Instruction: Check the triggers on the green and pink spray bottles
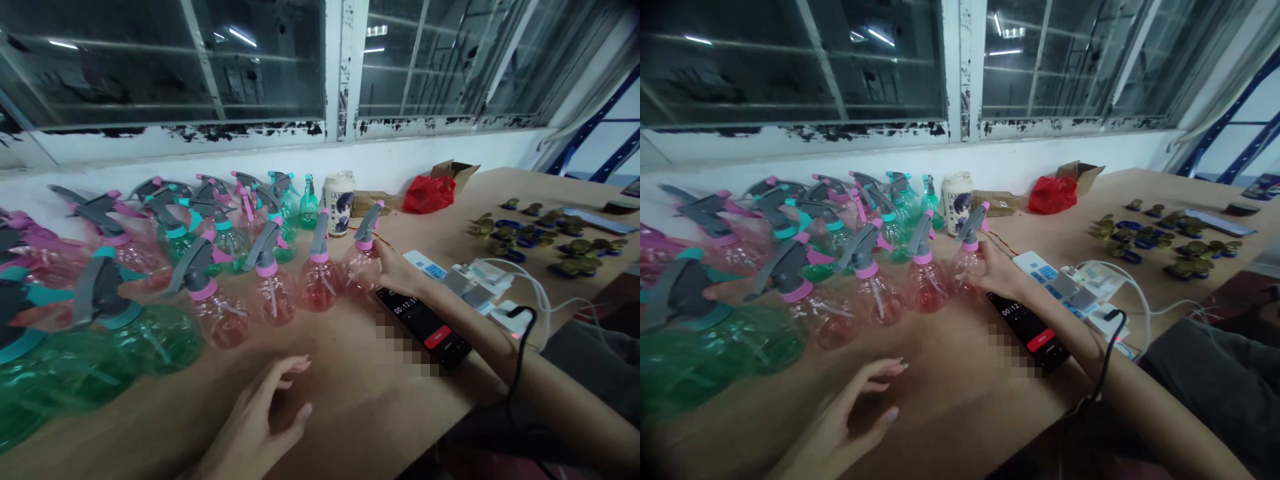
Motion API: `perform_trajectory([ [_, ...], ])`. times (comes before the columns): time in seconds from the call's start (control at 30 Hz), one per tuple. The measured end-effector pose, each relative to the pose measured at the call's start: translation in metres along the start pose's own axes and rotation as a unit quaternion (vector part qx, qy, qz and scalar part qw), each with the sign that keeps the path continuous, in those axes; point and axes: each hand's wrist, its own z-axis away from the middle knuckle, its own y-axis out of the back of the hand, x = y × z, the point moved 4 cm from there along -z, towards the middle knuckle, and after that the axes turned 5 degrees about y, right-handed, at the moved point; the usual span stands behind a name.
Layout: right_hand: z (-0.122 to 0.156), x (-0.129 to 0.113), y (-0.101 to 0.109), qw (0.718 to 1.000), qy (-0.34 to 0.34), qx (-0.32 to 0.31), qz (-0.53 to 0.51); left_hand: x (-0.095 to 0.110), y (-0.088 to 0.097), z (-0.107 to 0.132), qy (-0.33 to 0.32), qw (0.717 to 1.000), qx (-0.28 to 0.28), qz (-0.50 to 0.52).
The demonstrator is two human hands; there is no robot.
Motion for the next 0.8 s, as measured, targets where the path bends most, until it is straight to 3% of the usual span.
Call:
perform_trajectory([
  [0.23, 0.004, -0.003, 0.003, 1.0, -0.001, 0.003, 0.01, -0.006, -0.003, 0.003, 0.021, 0.999, -0.029, -0.017],
  [0.4, 0.043, -0.027, 0.009, 0.996, -0.036, 0.068, 0.036, -0.006, 0.01, 0.018, 0.03, 0.998, -0.019, -0.055],
  [0.5, 0.071, -0.065, 0.007, 0.988, -0.064, 0.124, 0.061, -0.005, 0.026, 0.033, 0.046, 0.996, -0.007, -0.079],
  [0.57, 0.08, -0.099, -0.005, 0.993, -0.036, 0.103, 0.043, -0.008, 0.038, 0.047, 0.067, 0.994, 0.002, -0.089],
  [0.67, 0.079, -0.149, -0.033, 1.0, 0.026, 0.008, -0.007, -0.02, 0.056, 0.072, 0.082, 0.992, 0.019, -0.098],
  [0.8, 0.065, -0.205, -0.075, 0.984, 0.107, -0.105, -0.099, -0.04, 0.082, 0.119, 0.082, 0.989, 0.072, -0.1],
])
